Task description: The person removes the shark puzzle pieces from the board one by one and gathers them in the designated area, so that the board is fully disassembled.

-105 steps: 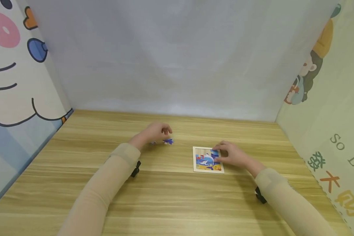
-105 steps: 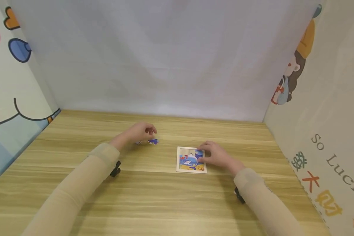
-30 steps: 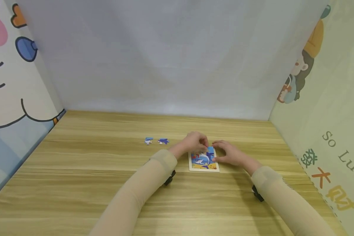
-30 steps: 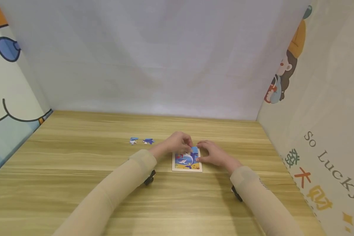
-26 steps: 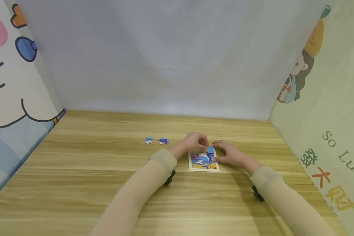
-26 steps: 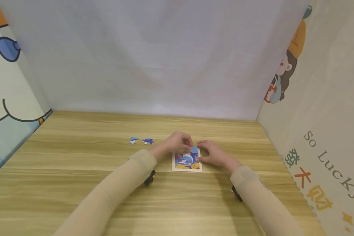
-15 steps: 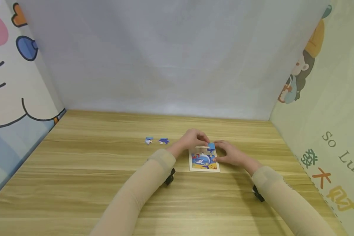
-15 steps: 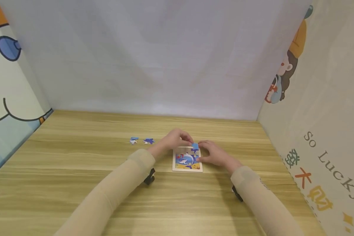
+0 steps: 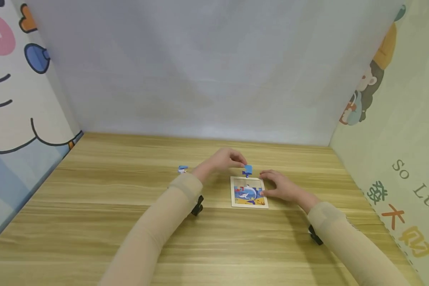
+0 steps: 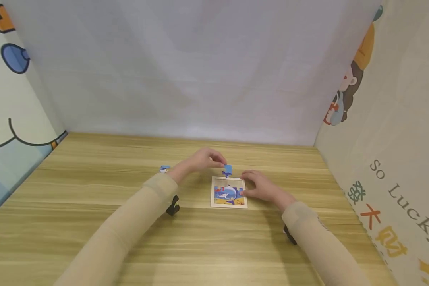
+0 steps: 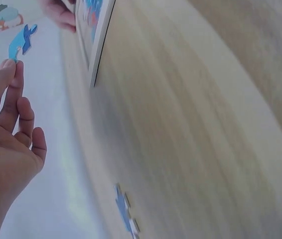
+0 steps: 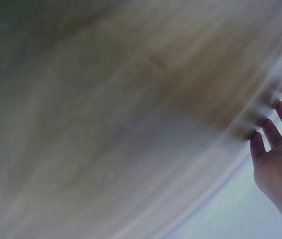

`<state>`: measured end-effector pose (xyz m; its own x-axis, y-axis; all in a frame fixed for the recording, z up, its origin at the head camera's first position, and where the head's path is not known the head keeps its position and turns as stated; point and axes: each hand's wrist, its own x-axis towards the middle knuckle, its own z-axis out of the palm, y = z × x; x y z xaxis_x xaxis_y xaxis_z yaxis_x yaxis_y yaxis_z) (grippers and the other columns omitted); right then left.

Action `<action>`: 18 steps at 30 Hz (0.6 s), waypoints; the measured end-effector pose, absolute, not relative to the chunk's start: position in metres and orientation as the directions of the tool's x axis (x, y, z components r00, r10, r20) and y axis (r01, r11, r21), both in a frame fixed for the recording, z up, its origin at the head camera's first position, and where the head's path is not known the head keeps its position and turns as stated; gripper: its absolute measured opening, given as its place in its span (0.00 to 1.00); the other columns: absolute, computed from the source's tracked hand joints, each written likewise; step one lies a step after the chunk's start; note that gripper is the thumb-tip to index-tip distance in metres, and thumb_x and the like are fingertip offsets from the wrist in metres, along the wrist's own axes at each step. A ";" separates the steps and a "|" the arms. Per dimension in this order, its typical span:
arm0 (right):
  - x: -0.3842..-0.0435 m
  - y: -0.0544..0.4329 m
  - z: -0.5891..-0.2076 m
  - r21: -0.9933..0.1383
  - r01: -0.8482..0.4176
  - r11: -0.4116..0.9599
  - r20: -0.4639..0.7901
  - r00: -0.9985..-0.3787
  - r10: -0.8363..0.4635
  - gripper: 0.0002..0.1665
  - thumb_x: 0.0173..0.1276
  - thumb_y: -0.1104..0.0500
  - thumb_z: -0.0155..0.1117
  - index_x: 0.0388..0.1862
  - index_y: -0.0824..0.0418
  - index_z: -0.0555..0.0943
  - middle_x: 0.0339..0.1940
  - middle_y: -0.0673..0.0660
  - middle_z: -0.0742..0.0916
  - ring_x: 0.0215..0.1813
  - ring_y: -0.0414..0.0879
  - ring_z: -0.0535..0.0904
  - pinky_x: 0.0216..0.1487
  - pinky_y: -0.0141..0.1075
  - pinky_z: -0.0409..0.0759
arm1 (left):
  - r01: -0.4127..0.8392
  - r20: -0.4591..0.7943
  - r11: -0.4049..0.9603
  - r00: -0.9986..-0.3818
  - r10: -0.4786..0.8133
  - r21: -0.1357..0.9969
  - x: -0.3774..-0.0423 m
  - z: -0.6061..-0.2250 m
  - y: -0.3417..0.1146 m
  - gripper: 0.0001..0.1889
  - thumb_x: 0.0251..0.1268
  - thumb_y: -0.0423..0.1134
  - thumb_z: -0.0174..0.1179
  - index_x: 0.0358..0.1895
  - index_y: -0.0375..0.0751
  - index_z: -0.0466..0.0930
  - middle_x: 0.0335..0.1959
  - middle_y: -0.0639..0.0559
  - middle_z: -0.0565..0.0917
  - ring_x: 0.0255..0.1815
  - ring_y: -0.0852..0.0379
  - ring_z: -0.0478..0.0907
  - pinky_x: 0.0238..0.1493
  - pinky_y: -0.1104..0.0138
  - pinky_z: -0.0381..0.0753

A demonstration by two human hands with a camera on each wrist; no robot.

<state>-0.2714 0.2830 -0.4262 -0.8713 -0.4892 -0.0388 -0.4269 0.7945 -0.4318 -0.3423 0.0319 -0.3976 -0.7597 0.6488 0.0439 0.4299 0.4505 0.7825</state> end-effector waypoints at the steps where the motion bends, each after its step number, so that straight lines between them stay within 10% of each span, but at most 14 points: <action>1: -0.272 0.283 -0.427 -0.430 -0.431 0.794 -0.037 -0.870 -0.492 0.37 0.61 0.47 0.67 0.63 0.65 0.70 0.68 0.66 0.69 0.70 0.64 0.59 0.69 0.58 0.54 | 0.422 0.040 0.448 -0.762 0.647 0.788 -0.343 -0.396 0.029 0.07 0.64 0.40 0.61 0.42 0.46 0.84 0.41 0.55 0.85 0.43 0.62 0.80 0.49 0.70 0.77; 18: -0.271 0.284 -0.427 -0.428 -0.439 0.790 -0.040 -0.864 -0.502 0.37 0.60 0.46 0.68 0.63 0.63 0.71 0.68 0.65 0.69 0.70 0.64 0.59 0.69 0.57 0.55 | 0.348 -0.014 0.489 -0.803 0.595 0.800 -0.354 -0.404 -0.016 0.07 0.63 0.39 0.61 0.41 0.42 0.83 0.39 0.52 0.85 0.44 0.58 0.80 0.50 0.66 0.77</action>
